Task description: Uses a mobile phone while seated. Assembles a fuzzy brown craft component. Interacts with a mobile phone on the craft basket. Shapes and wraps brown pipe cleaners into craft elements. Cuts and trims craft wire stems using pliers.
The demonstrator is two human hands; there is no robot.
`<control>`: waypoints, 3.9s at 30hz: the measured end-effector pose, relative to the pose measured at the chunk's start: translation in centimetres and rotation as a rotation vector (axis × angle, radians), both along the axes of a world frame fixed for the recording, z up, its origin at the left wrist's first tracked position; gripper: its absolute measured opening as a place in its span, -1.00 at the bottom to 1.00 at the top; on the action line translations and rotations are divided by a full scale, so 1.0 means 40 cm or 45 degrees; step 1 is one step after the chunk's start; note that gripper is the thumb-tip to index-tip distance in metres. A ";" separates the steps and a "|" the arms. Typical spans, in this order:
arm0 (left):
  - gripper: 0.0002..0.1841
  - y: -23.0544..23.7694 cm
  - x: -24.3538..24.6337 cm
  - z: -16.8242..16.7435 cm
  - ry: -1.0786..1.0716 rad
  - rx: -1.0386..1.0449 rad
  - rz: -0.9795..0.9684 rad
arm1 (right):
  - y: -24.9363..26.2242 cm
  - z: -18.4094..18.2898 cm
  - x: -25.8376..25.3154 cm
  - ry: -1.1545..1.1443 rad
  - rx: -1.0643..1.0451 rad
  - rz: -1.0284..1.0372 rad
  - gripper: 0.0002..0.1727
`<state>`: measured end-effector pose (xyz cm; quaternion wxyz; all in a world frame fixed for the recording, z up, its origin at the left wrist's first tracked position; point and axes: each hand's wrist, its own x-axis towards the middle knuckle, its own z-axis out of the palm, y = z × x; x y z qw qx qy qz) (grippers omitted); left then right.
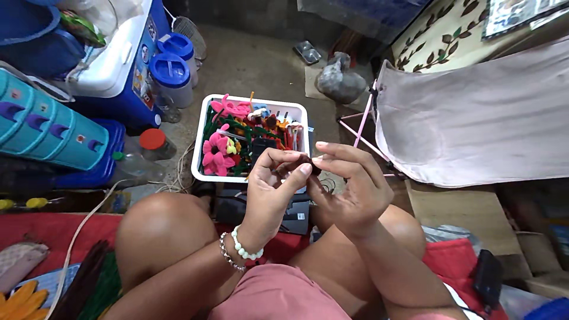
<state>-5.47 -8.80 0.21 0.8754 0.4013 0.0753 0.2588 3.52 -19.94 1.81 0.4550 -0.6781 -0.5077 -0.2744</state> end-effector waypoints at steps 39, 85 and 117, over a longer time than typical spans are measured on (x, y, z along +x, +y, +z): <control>-0.76 0.031 -0.004 0.013 -0.112 0.264 -0.051 | -0.018 0.011 0.054 0.044 -0.027 0.239 -0.75; -0.79 0.095 0.000 0.022 0.036 0.381 -0.198 | -0.029 0.000 0.065 0.301 0.009 0.474 -0.81; -0.69 0.120 0.007 0.022 0.230 0.586 -0.229 | -0.010 -0.016 0.096 0.470 -0.161 0.558 -0.56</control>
